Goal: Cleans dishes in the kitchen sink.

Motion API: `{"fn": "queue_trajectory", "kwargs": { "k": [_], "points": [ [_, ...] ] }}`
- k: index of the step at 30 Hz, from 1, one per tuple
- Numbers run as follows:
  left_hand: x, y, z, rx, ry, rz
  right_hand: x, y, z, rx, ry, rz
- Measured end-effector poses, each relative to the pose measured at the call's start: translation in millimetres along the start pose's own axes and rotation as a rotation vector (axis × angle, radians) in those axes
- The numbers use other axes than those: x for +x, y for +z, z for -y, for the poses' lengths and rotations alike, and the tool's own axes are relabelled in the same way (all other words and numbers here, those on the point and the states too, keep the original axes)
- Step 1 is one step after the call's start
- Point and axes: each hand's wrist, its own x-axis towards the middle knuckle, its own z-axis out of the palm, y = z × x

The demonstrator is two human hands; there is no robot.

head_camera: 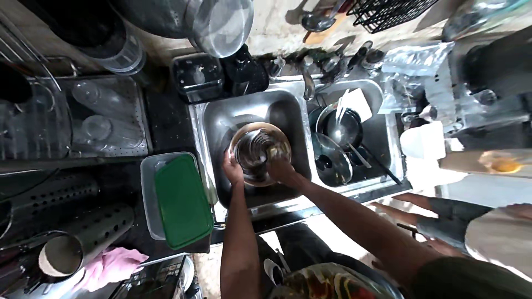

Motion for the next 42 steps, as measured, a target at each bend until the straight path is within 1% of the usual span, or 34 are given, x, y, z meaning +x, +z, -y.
{"fn": "queue_trajectory", "kwargs": {
  "k": [1, 2, 4, 5, 6, 7, 10, 11, 13, 14, 15, 17, 19, 20, 22, 23, 25, 26, 27, 28, 30, 32, 33, 35, 37, 39, 40, 41, 42],
  "points": [
    [1.3, 0.1, -1.4, -0.001, 0.0, -0.002, 17.4, -8.3, -1.8, 0.049, -0.011, -0.086],
    [1.1, 0.0, -1.8, 0.004, -0.003, -0.005, 36.5, -11.3, -3.0, 0.077, -0.067, -0.197],
    [-0.5, 0.1, 0.4, 0.002, 0.014, -0.008, 69.2, -11.2, 6.2, 0.111, -0.228, -0.402],
    [0.0, 0.3, 1.2, -0.003, 0.02, -0.006, 79.2, -11.9, 17.4, 0.098, -0.295, -0.438],
    [0.3, 0.0, 1.3, -0.007, 0.017, -0.001, 84.2, -9.1, 28.8, 0.08, -0.352, -0.432],
    [0.2, -0.7, 1.7, -0.015, 0.001, 0.006, 82.2, -3.6, 39.7, 0.106, -0.383, -0.386],
    [2.5, -1.0, 1.5, -0.078, -0.06, 0.038, 54.2, 17.1, 47.9, 0.305, -0.442, -0.091],
    [2.4, -1.8, 1.6, -0.081, -0.06, 0.042, 46.6, 21.8, 45.3, 0.309, -0.471, -0.034],
    [3.6, -2.9, 1.7, -0.067, -0.059, 0.05, 45.3, 18.6, 41.9, 0.202, -0.535, -0.003],
    [4.0, -3.0, 1.9, -0.065, -0.058, 0.052, 51.4, 13.5, 39.8, 0.139, -0.549, -0.025],
    [3.3, -3.1, 2.8, -0.06, -0.055, 0.054, 60.8, 10.0, 35.9, 0.093, -0.545, -0.084],
    [2.9, -4.0, 2.1, -0.032, -0.046, 0.059, 78.0, -6.1, 25.2, 0.012, -0.457, -0.236],
    [1.3, -6.4, 1.0, 0.0, -0.049, 0.067, 78.9, -25.7, 9.1, -0.043, -0.29, -0.262],
    [1.4, -7.0, 0.3, 0.008, -0.043, 0.066, 70.3, -30.6, 0.3, -0.056, -0.202, -0.265],
    [1.7, -4.9, -0.3, -0.006, -0.02, 0.051, 43.7, -23.0, -18.3, -0.11, -0.08, -0.274],
    [1.2, -3.8, 0.6, -0.019, -0.013, 0.046, 25.9, -12.7, -25.5, -0.136, -0.064, -0.252],
    [0.4, -3.5, 1.0, -0.038, -0.01, 0.036, -10.1, 2.3, -23.5, -0.174, -0.078, -0.084],
    [0.0, -3.5, 1.5, -0.047, -0.001, 0.028, -24.6, 8.2, -18.3, -0.154, -0.119, 0.006],
    [0.2, -3.4, 2.9, -0.054, 0.005, 0.025, -33.2, 17.8, -13.2, -0.129, -0.193, 0.051],
    [0.7, -2.8, 4.7, -0.059, 0.006, 0.024, -36.4, 27.9, -7.9, -0.063, -0.267, 0.06],
    [0.5, -2.1, 5.8, -0.069, -0.016, 0.035, -26.6, 40.3, 9.2, 0.092, -0.378, 0.056],
    [0.5, -4.1, 3.2, -0.088, -0.063, 0.048, -4.6, 35.4, 36.3, 0.181, -0.442, 0.078],
    [0.1, -4.5, 1.1, -0.096, -0.087, 0.049, 8.1, 28.4, 48.4, 0.192, -0.46, 0.058],
    [0.5, -5.2, -0.8, -0.118, -0.108, 0.048, 41.9, 20.2, 55.4, 0.223, -0.42, -0.104],
    [-0.5, -5.8, 0.9, -0.103, -0.089, 0.049, 76.8, 16.2, 39.5, 0.188, -0.405, -0.327],
    [-0.4, -4.9, 0.2, -0.077, -0.054, 0.047, 77.9, -14.5, 21.3, 0.081, -0.237, -0.368],
    [-1.5, -5.3, 0.3, -0.059, -0.04, 0.045, 70.7, -21.3, 10.4, 0.026, -0.151, -0.361],
    [-2.0, -4.8, 0.7, -0.049, -0.032, 0.038, 57.7, -20.8, -1.3, -0.014, -0.074, -0.329],
    [-1.0, -3.2, 0.6, -0.054, -0.03, 0.027, 41.6, -14.4, -12.2, -0.051, -0.035, -0.285]
  ]
}}
